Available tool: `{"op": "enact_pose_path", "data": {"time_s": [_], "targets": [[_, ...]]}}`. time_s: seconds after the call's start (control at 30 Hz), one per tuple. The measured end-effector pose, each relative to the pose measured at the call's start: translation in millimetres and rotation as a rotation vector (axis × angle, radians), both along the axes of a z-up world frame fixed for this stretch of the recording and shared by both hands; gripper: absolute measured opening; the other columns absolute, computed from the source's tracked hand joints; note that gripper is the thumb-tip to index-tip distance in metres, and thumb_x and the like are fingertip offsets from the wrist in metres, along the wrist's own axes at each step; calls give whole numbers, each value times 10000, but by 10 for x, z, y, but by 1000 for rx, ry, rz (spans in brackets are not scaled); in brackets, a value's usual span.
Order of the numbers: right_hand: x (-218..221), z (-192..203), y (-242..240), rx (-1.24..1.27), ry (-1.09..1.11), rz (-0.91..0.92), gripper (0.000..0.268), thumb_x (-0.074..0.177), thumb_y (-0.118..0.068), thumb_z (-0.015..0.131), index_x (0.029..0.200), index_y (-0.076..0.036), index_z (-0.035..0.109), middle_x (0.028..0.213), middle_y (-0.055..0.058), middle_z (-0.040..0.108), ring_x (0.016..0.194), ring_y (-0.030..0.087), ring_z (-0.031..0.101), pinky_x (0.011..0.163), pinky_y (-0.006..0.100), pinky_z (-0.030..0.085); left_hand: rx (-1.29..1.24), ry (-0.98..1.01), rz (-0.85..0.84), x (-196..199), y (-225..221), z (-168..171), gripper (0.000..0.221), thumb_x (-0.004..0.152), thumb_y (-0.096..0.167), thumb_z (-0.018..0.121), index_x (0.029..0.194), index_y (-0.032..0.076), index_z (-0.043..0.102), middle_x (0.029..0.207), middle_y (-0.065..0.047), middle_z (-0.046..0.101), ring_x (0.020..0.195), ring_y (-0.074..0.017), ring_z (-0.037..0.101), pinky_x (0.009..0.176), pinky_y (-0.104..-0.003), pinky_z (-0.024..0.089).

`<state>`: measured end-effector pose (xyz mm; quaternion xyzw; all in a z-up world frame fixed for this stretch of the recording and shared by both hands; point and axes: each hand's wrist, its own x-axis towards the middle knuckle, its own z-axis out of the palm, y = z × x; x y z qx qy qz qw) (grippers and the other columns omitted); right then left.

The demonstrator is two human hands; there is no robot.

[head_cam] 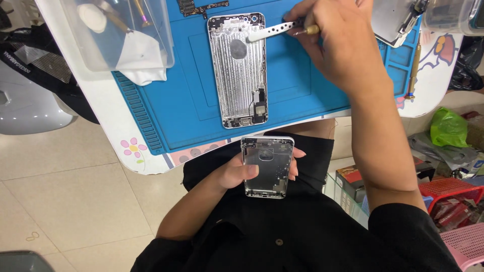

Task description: Technician disassembles and manipulates internal components of a mobile phone using specialized tools.

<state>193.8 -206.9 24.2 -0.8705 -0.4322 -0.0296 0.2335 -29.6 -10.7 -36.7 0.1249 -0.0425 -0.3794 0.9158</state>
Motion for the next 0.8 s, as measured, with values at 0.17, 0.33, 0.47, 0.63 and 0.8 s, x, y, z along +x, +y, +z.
{"op": "enact_pose_path", "data": {"time_s": [0.17,0.33,0.47,0.63,0.8], "targets": [[96,-198,-95,-41,42,-124,214,1018,-19,803,1042,-49,593,890,61,622,807,268,589,761,384,421,-11,15,-18,79,-32,36,919,953,519,697,1542,-124,406,1266,-184,653,1171,-244,657,1096,-397,517],[77,-366,-144,-49,-161,-191,147,1001,-12,746,1014,-63,609,864,72,615,764,255,599,734,358,446,37,-11,-31,112,-92,79,956,984,594,650,1554,-131,401,1246,-180,656,1160,-229,661,1068,-375,523],[-298,132,-47,119,-18,-308,213,1047,4,740,1002,-34,535,897,105,618,770,225,570,716,331,435,-2,43,-16,107,-187,94,1050,964,662,642,1601,-119,345,1279,-187,637,1169,-232,642,1065,-372,501],[-1171,191,-501,554,587,-444,384,1124,6,658,906,-71,351,929,100,655,813,101,595,746,215,465,-8,90,50,114,-351,167,1064,974,725,537,1590,-119,333,1305,-196,631,1190,-255,642,1076,-402,509],[-2000,-103,-804,644,827,-550,309,1022,20,593,874,-103,351,895,93,647,825,108,593,773,255,483,124,100,213,127,-457,301,998,1037,731,345,1592,-98,355,1311,-210,622,1191,-290,638,1128,-443,505]]}}
